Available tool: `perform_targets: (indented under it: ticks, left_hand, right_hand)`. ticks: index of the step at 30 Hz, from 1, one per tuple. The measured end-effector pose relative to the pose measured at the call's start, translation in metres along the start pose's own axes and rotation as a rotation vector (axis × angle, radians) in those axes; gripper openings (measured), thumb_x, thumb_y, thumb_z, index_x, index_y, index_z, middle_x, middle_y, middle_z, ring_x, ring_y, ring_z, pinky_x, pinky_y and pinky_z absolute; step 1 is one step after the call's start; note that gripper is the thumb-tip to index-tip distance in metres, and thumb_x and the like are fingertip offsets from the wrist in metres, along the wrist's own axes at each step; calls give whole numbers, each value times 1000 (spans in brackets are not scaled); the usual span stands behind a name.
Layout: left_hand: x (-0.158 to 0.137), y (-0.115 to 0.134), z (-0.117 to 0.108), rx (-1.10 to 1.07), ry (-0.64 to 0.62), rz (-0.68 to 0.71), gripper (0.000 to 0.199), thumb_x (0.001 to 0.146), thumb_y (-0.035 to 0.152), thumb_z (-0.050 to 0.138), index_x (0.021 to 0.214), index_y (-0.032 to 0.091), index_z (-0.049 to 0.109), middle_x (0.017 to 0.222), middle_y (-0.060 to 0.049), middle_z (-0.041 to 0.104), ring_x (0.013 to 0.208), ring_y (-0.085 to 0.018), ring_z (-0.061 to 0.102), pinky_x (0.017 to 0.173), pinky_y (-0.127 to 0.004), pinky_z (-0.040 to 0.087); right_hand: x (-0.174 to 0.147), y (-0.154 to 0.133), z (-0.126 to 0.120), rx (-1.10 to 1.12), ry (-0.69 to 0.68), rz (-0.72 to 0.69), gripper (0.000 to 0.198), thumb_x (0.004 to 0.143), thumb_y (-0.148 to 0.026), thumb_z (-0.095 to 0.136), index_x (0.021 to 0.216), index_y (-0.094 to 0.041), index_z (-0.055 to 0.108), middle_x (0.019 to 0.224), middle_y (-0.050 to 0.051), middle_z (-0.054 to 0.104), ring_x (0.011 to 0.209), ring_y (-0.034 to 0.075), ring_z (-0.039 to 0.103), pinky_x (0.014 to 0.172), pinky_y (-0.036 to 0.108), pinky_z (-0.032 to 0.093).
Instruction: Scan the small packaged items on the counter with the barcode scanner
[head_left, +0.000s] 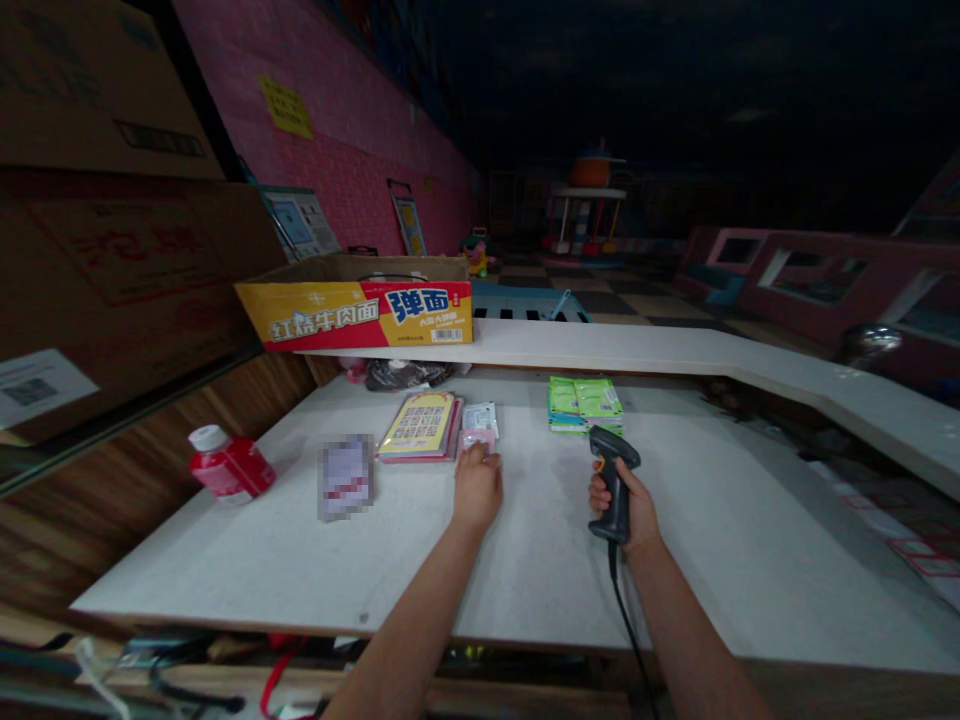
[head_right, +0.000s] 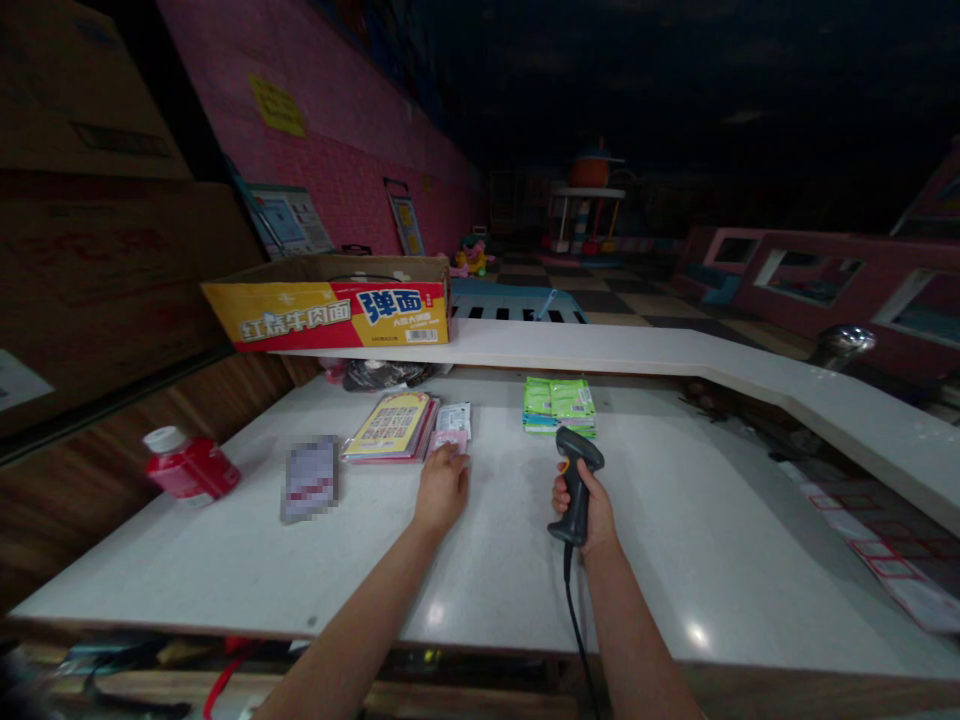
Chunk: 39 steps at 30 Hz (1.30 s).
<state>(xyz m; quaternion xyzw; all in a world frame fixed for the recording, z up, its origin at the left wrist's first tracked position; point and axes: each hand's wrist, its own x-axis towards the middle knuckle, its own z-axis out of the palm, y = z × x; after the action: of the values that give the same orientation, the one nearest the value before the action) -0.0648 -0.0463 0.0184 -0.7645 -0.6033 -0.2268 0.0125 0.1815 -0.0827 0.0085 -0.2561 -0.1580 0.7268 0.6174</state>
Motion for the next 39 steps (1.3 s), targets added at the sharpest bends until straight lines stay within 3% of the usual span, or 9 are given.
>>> perform_targets:
  ticks: [6,10,15,18,22,29,35,39]
  left_hand:
    - [9,11,-1,-186,71,69,28,85,17,53,108,17,69,117,-13,64,114,-26,55,103,-42,43]
    - [33,34,12,-505,41,6,23,80,12,56,98,16,70,99,-9,70,95,-21,63,92,-38,49]
    - [81,84,37,-1169,-16,-388,3,70,12,65,70,15,65,69,-2,67,64,-13,64,66,-27,51]
    - [106,116,46,-1466,-48,-708,13,64,7,68,62,15,58,57,0,63,52,-10,59,57,-23,48]
    - [128,140,55,-1511,-51,-858,20,63,4,69,61,16,53,49,3,56,47,-10,56,52,-22,47]
    - [144,150,62,-1504,-31,-988,21,68,8,69,64,16,51,48,4,55,45,-11,58,47,-22,47]
    - [151,158,63,-1507,-60,-992,30,60,10,81,59,15,51,46,4,54,38,-9,51,41,-20,42]
    - [151,163,55,-1568,-127,-948,28,64,0,73,57,14,50,44,5,50,36,-6,46,41,-18,40]
  right_hand:
    - [1,-1,0,34,9,-9,32,70,-40,78,84,-16,62,57,-3,52,43,7,46,37,16,40]
    - [0,-4,-2,58,65,-47,33,69,-39,80,85,-16,62,57,-3,54,43,7,47,37,16,41]
    - [1,-9,-4,151,160,-111,29,72,-38,77,86,-18,62,57,-3,56,43,7,47,36,16,42]
    - [3,-11,-6,176,161,-127,29,72,-39,78,84,-18,61,57,-4,56,43,7,48,38,16,44]
    - [5,-11,-8,163,131,-166,34,68,-42,79,82,-19,59,57,-4,55,43,8,49,38,18,44]
    - [8,-10,-6,203,140,-156,31,71,-42,77,82,-19,59,57,-4,54,42,8,48,37,19,43]
    - [8,-9,-6,225,147,-157,33,70,-42,78,83,-19,59,57,-5,54,43,7,47,38,18,42]
    - [8,-9,-5,229,143,-162,31,71,-41,77,83,-19,58,56,-5,53,43,7,47,38,17,42]
